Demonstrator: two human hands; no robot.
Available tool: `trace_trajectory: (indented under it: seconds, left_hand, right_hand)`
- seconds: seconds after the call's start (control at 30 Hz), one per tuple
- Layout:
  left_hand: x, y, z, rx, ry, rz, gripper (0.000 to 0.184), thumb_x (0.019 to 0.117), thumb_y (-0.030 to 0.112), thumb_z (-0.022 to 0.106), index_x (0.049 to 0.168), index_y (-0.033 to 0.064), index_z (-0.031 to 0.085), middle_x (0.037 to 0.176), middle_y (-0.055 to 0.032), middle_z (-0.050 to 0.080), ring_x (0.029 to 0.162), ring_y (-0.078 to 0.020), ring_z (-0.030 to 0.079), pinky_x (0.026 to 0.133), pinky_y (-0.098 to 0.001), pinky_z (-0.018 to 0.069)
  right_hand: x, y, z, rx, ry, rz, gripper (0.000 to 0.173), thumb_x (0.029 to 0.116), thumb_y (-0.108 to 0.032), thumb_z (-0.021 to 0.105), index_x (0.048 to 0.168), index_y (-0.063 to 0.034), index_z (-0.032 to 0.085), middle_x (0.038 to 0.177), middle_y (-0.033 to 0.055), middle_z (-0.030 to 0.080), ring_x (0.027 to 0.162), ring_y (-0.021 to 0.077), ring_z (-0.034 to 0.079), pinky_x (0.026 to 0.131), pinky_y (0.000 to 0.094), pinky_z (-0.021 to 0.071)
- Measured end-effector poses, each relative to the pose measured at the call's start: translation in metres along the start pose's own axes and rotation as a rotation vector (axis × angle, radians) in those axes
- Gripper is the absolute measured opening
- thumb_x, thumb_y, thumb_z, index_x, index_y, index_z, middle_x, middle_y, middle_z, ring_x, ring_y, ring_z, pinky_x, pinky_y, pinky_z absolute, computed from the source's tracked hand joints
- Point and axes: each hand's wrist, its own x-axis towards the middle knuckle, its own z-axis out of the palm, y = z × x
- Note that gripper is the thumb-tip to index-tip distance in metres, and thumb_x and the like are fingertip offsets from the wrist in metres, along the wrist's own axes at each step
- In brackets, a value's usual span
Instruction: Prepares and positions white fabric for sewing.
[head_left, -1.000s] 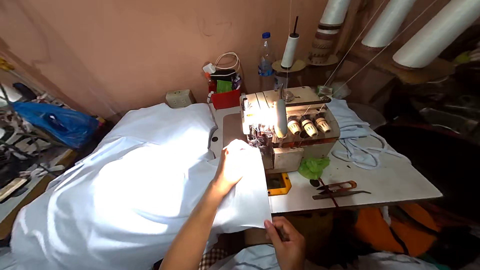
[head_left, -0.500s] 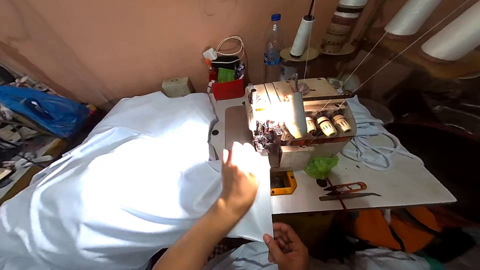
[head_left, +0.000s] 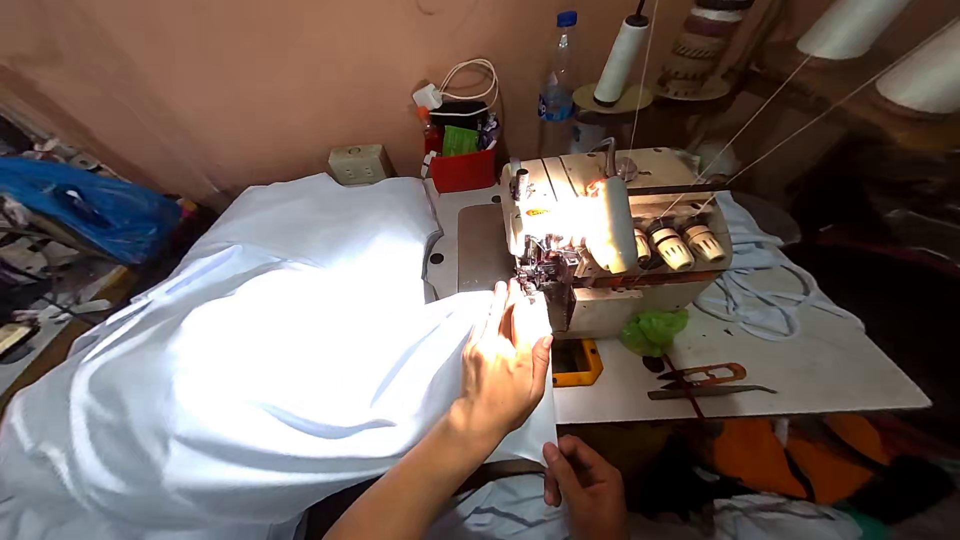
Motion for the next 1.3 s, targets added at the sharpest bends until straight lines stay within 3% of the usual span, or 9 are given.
trace_trajectory:
  seconds: [0.17, 0.23, 0.3, 0.4, 0.63, 0.87, 0.93, 1.1, 1.3]
  left_hand:
    - [-0.033, -0.008, -0.036, -0.217, -0.174, 0.178, 0.065, 0.1003, 0.045, 0.046, 0.127, -0.0121, 0.061, 0.133, -0.0294, 0.063, 0.127, -0.0388, 0.061, 0.108, -0.0494, 0.0471]
    - [-0.066, -0.010, -0.051, -0.266, -0.265, 0.272, 0.069, 0.0993, 0.052, 0.048, 0.145, 0.0001, 0.047, 0.150, -0.0243, 0.051, 0.146, -0.0326, 0.043, 0.119, -0.0482, 0.0322]
    - [-0.094, -0.015, -0.041, -0.129, -0.128, 0.354, 0.047, 0.1038, 0.033, 0.045, 0.143, 0.0072, 0.051, 0.148, -0.0169, 0.055, 0.147, -0.0233, 0.042, 0.122, -0.0378, 0.0249]
    - [-0.100, -0.028, -0.026, -0.094, 0.137, 0.417, 0.026, 0.1067, 0.010, 0.045, 0.119, 0.0055, 0.067, 0.124, -0.0108, 0.073, 0.129, -0.0187, 0.061, 0.118, -0.0344, 0.0351]
    - [-0.051, -0.027, -0.023, -0.047, 0.186, 0.378, 0.026, 0.0996, 0.007, 0.049, 0.102, 0.0056, 0.075, 0.107, -0.0110, 0.078, 0.108, -0.0219, 0.072, 0.107, -0.0341, 0.0463]
    - [0.008, -0.034, -0.020, -0.124, 0.120, 0.212, 0.022, 0.0873, 0.009, 0.057, 0.073, 0.0050, 0.074, 0.073, -0.0101, 0.072, 0.073, -0.0247, 0.071, 0.068, -0.0368, 0.0545]
    - [0.022, -0.036, -0.016, -0.150, 0.098, 0.139, 0.018, 0.0858, 0.009, 0.058, 0.075, 0.0041, 0.072, 0.078, -0.0115, 0.073, 0.077, -0.0253, 0.072, 0.070, -0.0371, 0.0565]
    - [0.043, -0.038, -0.008, -0.192, 0.002, 0.013, 0.020, 0.0863, 0.004, 0.063, 0.098, 0.0014, 0.078, 0.106, -0.0131, 0.077, 0.106, -0.0281, 0.072, 0.098, -0.0494, 0.0520]
    - [0.007, -0.009, -0.047, 0.245, -0.038, -0.055, 0.024, 0.0904, 0.006, 0.057, 0.101, -0.0038, 0.077, 0.106, -0.0193, 0.077, 0.104, -0.0349, 0.074, 0.095, -0.0509, 0.0559]
  right_hand:
    - [-0.010, -0.011, -0.001, -0.006, -0.021, -0.009, 0.020, 0.0934, 0.003, 0.059, 0.081, -0.0119, 0.065, 0.064, -0.0134, 0.065, 0.054, -0.0067, 0.059, 0.053, 0.0122, 0.0514]
    - [-0.013, -0.019, -0.001, 0.012, -0.051, -0.003, 0.020, 0.0938, 0.003, 0.059, 0.082, -0.0117, 0.065, 0.066, -0.0132, 0.065, 0.055, -0.0068, 0.058, 0.053, 0.0123, 0.0508]
    - [-0.011, -0.024, 0.003, 0.021, -0.059, 0.013, 0.020, 0.0945, 0.001, 0.059, 0.083, -0.0134, 0.065, 0.064, -0.0140, 0.064, 0.054, -0.0069, 0.057, 0.052, 0.0123, 0.0492]
    - [0.008, -0.028, 0.009, 0.012, -0.047, -0.016, 0.018, 0.0949, -0.002, 0.060, 0.082, -0.0133, 0.066, 0.062, -0.0140, 0.062, 0.050, -0.0071, 0.055, 0.048, 0.0115, 0.0478]
    - [0.065, -0.030, 0.020, -0.023, 0.007, -0.157, 0.017, 0.0950, -0.007, 0.061, 0.080, -0.0126, 0.066, 0.062, -0.0123, 0.061, 0.048, -0.0066, 0.052, 0.045, 0.0106, 0.0445]
    - [0.129, -0.036, 0.033, -0.132, 0.073, -0.282, 0.040, 0.0889, -0.004, 0.059, 0.055, -0.0199, 0.047, 0.049, -0.0136, 0.046, 0.041, -0.0051, 0.043, 0.041, 0.0136, 0.0378]
    - [0.135, -0.040, 0.034, -0.133, 0.077, -0.234, 0.046, 0.0892, -0.004, 0.059, 0.051, -0.0217, 0.041, 0.045, -0.0131, 0.041, 0.038, -0.0040, 0.039, 0.039, 0.0146, 0.0346]
    - [0.119, -0.043, 0.036, -0.204, 0.113, -0.227, 0.043, 0.0938, -0.007, 0.058, 0.054, -0.0198, 0.046, 0.046, -0.0129, 0.044, 0.038, -0.0049, 0.043, 0.039, 0.0136, 0.0380]
    - [0.092, -0.044, 0.044, -0.250, -0.043, -0.240, 0.040, 0.0990, -0.013, 0.054, 0.059, -0.0127, 0.057, 0.052, -0.0124, 0.054, 0.045, -0.0065, 0.053, 0.045, 0.0120, 0.0466]
